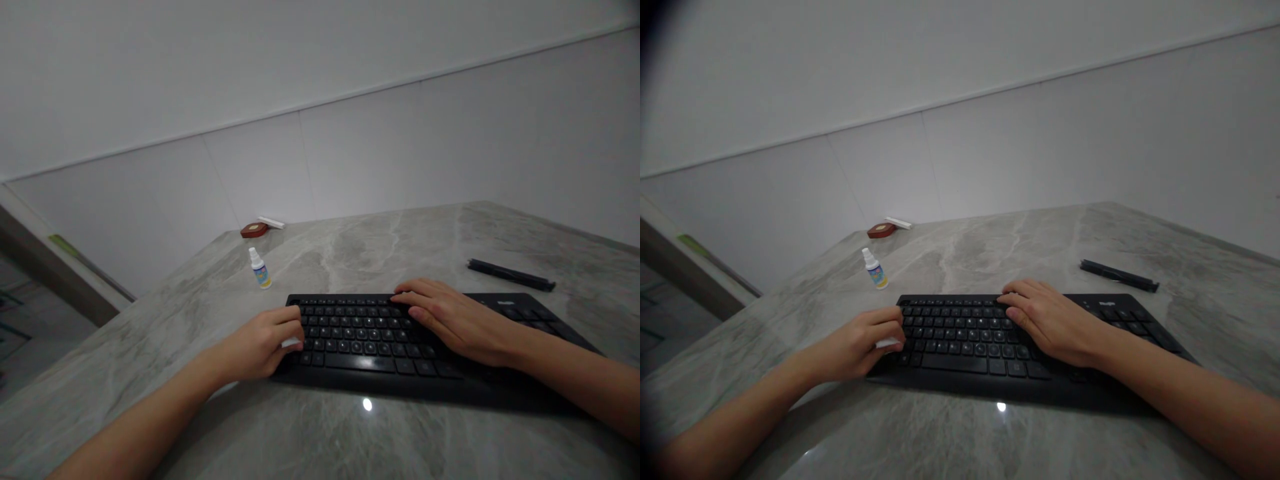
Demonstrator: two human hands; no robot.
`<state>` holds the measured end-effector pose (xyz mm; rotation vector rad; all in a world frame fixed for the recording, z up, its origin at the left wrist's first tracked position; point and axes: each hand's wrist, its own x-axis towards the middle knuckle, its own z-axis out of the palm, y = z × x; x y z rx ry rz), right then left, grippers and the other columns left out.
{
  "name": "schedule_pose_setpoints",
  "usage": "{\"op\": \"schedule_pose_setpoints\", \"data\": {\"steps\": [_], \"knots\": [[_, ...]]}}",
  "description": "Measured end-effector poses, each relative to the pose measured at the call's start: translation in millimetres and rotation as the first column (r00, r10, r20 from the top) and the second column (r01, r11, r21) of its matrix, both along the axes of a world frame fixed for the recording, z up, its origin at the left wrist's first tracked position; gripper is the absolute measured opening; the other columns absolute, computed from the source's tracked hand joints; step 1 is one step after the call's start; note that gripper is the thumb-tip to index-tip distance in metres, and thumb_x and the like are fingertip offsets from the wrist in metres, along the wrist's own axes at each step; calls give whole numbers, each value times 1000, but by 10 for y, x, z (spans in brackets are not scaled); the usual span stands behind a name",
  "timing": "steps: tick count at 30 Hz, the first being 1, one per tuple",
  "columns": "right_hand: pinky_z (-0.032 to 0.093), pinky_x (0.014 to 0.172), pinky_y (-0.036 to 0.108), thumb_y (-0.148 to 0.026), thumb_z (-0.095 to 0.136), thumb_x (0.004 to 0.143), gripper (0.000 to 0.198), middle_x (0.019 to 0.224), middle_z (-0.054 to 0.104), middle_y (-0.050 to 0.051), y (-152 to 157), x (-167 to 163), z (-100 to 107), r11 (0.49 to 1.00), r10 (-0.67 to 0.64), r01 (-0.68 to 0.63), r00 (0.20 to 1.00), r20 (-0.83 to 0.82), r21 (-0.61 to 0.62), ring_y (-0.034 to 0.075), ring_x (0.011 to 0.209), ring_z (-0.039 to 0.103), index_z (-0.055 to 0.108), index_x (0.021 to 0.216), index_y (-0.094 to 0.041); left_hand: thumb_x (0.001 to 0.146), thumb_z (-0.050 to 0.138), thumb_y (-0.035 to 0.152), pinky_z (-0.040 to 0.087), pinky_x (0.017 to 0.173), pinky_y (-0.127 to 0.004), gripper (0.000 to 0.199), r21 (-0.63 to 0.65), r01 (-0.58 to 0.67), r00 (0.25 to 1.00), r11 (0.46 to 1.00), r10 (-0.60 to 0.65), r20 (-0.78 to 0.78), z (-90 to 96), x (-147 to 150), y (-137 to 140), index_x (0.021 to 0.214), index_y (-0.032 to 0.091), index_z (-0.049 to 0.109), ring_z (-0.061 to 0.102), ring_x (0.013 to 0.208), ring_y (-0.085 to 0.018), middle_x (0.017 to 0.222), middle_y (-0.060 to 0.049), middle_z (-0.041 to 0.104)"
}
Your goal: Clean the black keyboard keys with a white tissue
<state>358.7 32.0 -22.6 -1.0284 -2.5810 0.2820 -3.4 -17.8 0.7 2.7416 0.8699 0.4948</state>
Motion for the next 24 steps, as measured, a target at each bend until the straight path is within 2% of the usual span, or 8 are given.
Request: {"op": "schedule_pose_setpoints", "data": {"steps": [7,15,20,24], "knots": [[44,105,55,-44,28,102,53,127,62,17,-17,1,12,1000,17,-17,1000,-8,-3,32,117,59,67,122,-13,93,50,5,48,77,-27,16,-116,-21,999,993,17,-31,134,-163,-30,91,15,62,58,85,-16,98,-6,58],[43,106,54,-44,28,103,54,129,60,17,-12,4,0,1000,11,-11,1000,6,-26,31,118,58,65,126,-12,95,52,5,48,75,-27,14,-32,11,995,999,-8,100,-35,-39,-1,94,15,63,58,84,-17,89,-5,61],[44,105,54,-44,30,102,52,128,62,15,-16,-5,15,1000,11,-12,1000,-18,-27,31,117,59,67,123,-15,93,59,8,50,76,-25,13,-119,27,999,993,-25,20,104,-125,-19,92,16,69,62,83,-15,95,-6,63],[44,105,53,-43,29,103,52,128,61,16,-14,3,14,1000,22,-22,1000,-5,-22,30,116,59,66,124,-14,84,54,-3,52,82,-27,35,-152,-20,998,988,11,-64,185,-254,-55,106,19,71,64,94,-17,110,-7,64]]}}
